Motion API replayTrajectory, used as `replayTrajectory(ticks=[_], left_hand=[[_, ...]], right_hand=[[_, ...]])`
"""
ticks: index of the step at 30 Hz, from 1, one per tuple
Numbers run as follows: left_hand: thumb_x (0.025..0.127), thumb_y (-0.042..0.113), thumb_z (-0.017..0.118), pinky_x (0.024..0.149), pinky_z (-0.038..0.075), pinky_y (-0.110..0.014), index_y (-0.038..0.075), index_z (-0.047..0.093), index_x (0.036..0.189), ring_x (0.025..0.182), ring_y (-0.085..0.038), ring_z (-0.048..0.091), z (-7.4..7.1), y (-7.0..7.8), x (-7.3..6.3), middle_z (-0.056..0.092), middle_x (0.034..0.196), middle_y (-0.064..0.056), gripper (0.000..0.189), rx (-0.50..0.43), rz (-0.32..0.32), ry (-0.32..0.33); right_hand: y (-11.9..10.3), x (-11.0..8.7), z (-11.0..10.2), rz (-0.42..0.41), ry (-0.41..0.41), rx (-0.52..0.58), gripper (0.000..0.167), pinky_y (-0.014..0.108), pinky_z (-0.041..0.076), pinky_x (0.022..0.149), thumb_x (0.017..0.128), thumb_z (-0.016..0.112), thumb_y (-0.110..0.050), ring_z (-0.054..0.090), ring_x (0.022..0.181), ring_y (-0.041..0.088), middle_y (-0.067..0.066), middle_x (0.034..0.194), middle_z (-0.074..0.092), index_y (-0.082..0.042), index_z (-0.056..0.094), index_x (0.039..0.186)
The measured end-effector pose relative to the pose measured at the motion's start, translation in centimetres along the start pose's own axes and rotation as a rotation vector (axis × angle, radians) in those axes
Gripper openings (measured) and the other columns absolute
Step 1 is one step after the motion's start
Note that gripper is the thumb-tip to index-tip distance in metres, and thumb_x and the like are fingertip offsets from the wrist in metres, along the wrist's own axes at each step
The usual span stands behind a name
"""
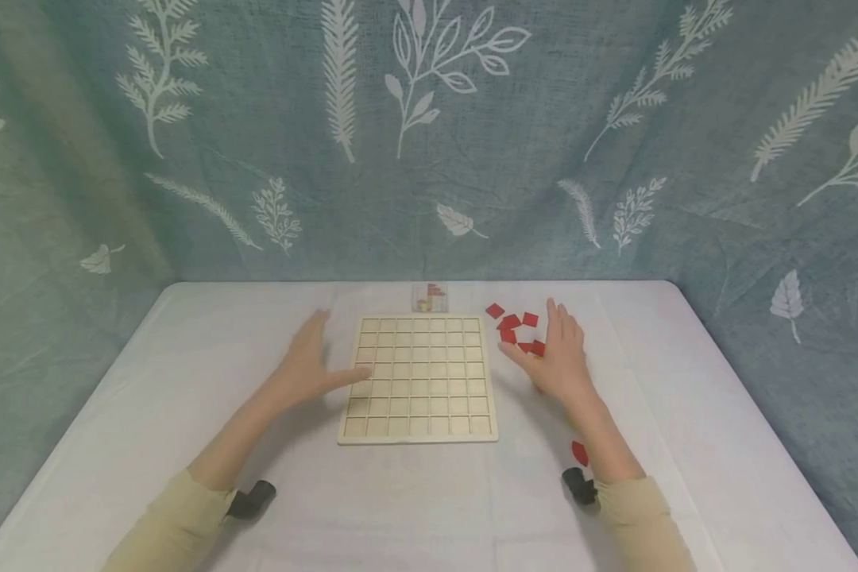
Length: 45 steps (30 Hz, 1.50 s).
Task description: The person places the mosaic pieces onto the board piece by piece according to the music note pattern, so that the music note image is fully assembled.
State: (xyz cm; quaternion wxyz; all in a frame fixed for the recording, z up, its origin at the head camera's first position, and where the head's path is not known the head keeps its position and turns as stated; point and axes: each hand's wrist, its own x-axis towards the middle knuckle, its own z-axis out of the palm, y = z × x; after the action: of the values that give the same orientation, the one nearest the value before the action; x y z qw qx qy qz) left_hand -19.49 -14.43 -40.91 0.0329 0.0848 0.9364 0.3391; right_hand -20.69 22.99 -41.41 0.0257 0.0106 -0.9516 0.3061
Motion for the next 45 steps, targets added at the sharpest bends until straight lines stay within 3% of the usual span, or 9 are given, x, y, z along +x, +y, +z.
replayTrajectory(ticks=[2, 5, 10, 17, 25, 33, 40, 45], left_hand=[[0.073, 0.055, 0.080, 0.113, 0.022, -0.060, 0.001, 0.010, 0.155, 0.144, -0.042, 0.017, 0.2, 0.0, -0.2, 0.011, 0.159, -0.023, 0.120, -0.069, -0.006, -0.034], [0.072, 0.049, 0.083, 0.112, 0.026, -0.057, 0.001, 0.012, 0.154, 0.141, -0.043, 0.025, 0.4, 0.0, -0.4, 0.018, 0.157, -0.025, 0.119, -0.130, -0.001, -0.087], [0.070, 0.044, 0.086, 0.114, 0.021, -0.057, -0.001, 0.007, 0.155, 0.144, -0.043, 0.018, 0.7, -0.3, -0.9, 0.014, 0.158, -0.026, 0.124, -0.153, 0.025, -0.176], [0.067, 0.042, 0.088, 0.116, 0.016, -0.054, 0.002, 0.004, 0.156, 0.146, -0.039, 0.013, 1.3, -1.2, -1.3, 0.010, 0.160, -0.023, 0.128, -0.173, 0.061, -0.273], [0.067, 0.042, 0.088, 0.118, 0.011, -0.049, -0.003, 0.002, 0.154, 0.147, -0.037, 0.008, 1.7, -2.2, -1.4, 0.005, 0.160, -0.023, 0.131, -0.154, 0.104, -0.358], [0.064, 0.044, 0.089, 0.118, 0.010, -0.048, -0.004, 0.001, 0.154, 0.148, -0.035, 0.005, 1.8, -2.2, -1.4, 0.003, 0.161, -0.023, 0.135, -0.100, 0.161, -0.374], [0.062, 0.057, 0.085, 0.117, -0.005, -0.054, -0.002, 0.007, 0.155, 0.148, -0.034, -0.002, 2.1, -2.6, -1.5, 0.006, 0.161, -0.021, 0.135, 0.074, 0.144, -0.335], [0.063, 0.058, 0.084, 0.117, -0.007, -0.052, -0.003, 0.006, 0.155, 0.148, -0.033, -0.004, 2.2, -3.2, -1.5, 0.004, 0.161, -0.020, 0.135, 0.098, 0.157, -0.354]], right_hand=[[0.1, 0.3, 0.0, 0.011, -0.020, 0.046, 0.104, 0.068, 0.025, 0.107, 0.085, 0.072, -0.048, 0.015, 0.141, 0.048, 0.029, 0.156, 0.017, 0.002, 0.011, 0.154], [0.4, 0.7, 0.0, 0.035, -0.055, 0.087, 0.092, 0.063, 0.035, 0.104, 0.087, 0.073, -0.040, 0.028, 0.136, 0.045, 0.027, 0.152, 0.028, 0.002, 0.023, 0.152], [1.0, 1.6, 0.3, 0.044, -0.105, 0.109, 0.068, 0.053, 0.046, 0.099, 0.091, 0.070, -0.030, 0.044, 0.126, 0.041, 0.022, 0.145, 0.042, -0.001, 0.041, 0.145], [1.4, 3.1, 0.9, -0.008, -0.139, 0.088, 0.048, 0.050, 0.050, 0.096, 0.094, 0.066, -0.019, 0.052, 0.121, 0.040, 0.023, 0.136, 0.053, 0.002, 0.052, 0.135], [1.7, 4.5, 1.3, -0.076, -0.168, 0.047, 0.033, 0.051, 0.048, 0.097, 0.096, 0.061, -0.011, 0.055, 0.117, 0.038, 0.022, 0.130, 0.059, 0.001, 0.061, 0.127], [1.9, 5.1, 1.2, -0.080, -0.220, 0.054, 0.031, 0.044, 0.054, 0.087, 0.095, 0.064, -0.015, 0.056, 0.111, 0.035, 0.018, 0.123, 0.063, -0.001, 0.064, 0.123], [1.6, 5.4, 1.4, -0.066, -0.226, 0.051, 0.032, 0.046, 0.053, 0.089, 0.093, 0.067, -0.018, 0.057, 0.112, 0.035, 0.018, 0.121, 0.064, -0.001, 0.066, 0.120], [1.6, 5.4, 1.4, -0.078, -0.219, 0.034, 0.033, 0.043, 0.053, 0.085, 0.092, 0.069, -0.018, 0.059, 0.106, 0.032, 0.018, 0.121, 0.065, -0.002, 0.066, 0.120]])
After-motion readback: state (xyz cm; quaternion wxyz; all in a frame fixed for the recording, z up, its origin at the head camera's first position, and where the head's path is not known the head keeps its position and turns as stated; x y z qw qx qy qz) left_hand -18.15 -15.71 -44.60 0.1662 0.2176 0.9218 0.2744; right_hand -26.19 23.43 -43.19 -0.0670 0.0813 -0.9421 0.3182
